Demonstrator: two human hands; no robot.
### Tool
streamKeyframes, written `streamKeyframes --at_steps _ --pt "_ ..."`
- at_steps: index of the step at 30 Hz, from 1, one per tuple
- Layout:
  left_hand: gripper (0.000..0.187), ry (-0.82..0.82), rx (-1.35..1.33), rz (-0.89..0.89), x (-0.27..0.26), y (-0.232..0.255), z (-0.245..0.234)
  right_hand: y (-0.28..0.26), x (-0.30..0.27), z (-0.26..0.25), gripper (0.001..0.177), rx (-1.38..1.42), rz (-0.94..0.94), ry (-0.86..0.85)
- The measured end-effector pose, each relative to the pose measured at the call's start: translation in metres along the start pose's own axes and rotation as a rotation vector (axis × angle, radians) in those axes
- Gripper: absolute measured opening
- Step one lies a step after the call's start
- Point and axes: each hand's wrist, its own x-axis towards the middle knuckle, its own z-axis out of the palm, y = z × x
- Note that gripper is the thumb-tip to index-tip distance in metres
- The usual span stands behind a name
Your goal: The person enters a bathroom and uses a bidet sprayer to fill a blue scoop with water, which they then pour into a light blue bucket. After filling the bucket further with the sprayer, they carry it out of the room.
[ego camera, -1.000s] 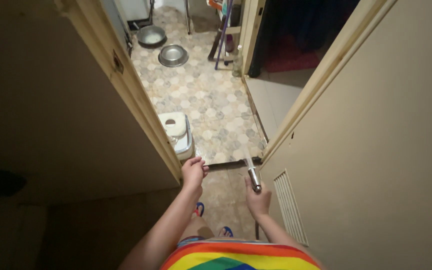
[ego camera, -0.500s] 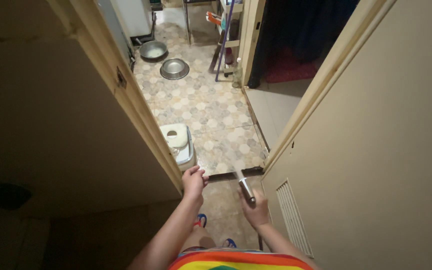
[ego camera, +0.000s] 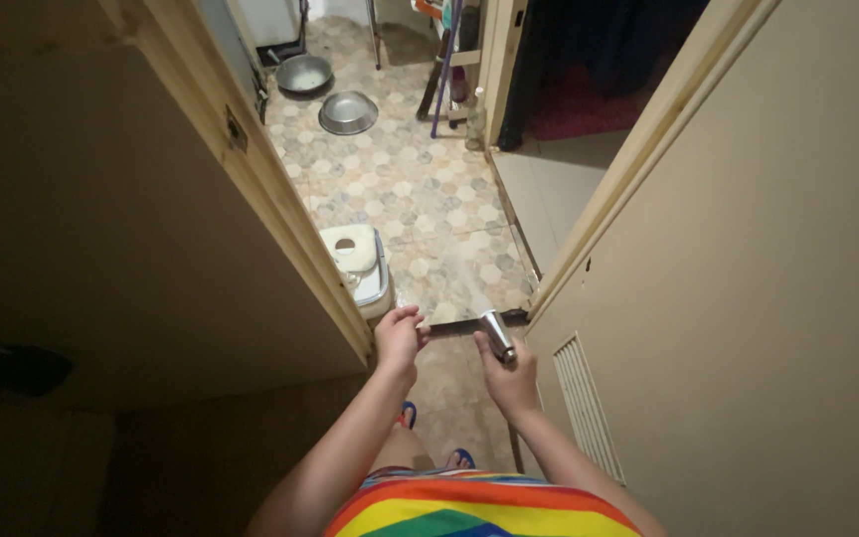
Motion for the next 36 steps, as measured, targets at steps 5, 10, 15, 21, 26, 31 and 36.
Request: streamKeyframes --at_steps 5,10,15,21,26,31,36 --pt "0.021 -0.024 -0.032 0.033 0.018 -0.015 0.021 -0.011 -0.008 -0.003 0.037 -0.050 -0.165 -0.068" --pt "0.035 0.081 -0.051 -0.088 0.038 -0.012 0.054 -0.018 -0.011 0.000 0.026 -0.035 -0.290 -0.132" --pt "0.016 0.044 -0.515 -0.304 0.070 -0.010 0.071 -0.020 -0.012 0.004 0.024 0.017 -0.341 -0.129" --pt "0.005 0.048 -0.272 -0.091 0.072 0.002 0.047 -0.014 -0.010 0.005 0.038 -0.061 -0.261 -0.011" --pt "0.005 0.209 -0.204 -0.271 0.072 -0.021 0.002 -0.015 -0.010 0.005 0.034 -0.010 -0.277 -0.056" --pt "0.007 0.215 -0.232 -0.317 0.073 -0.032 -0.035 -0.019 -0.008 0.002 0.030 0.014 -0.285 -0.106" --pt "0.007 0.141 -0.328 -0.279 0.075 -0.033 -0.041 -0.031 -0.013 0.006 0.028 0.032 -0.119 -0.160"
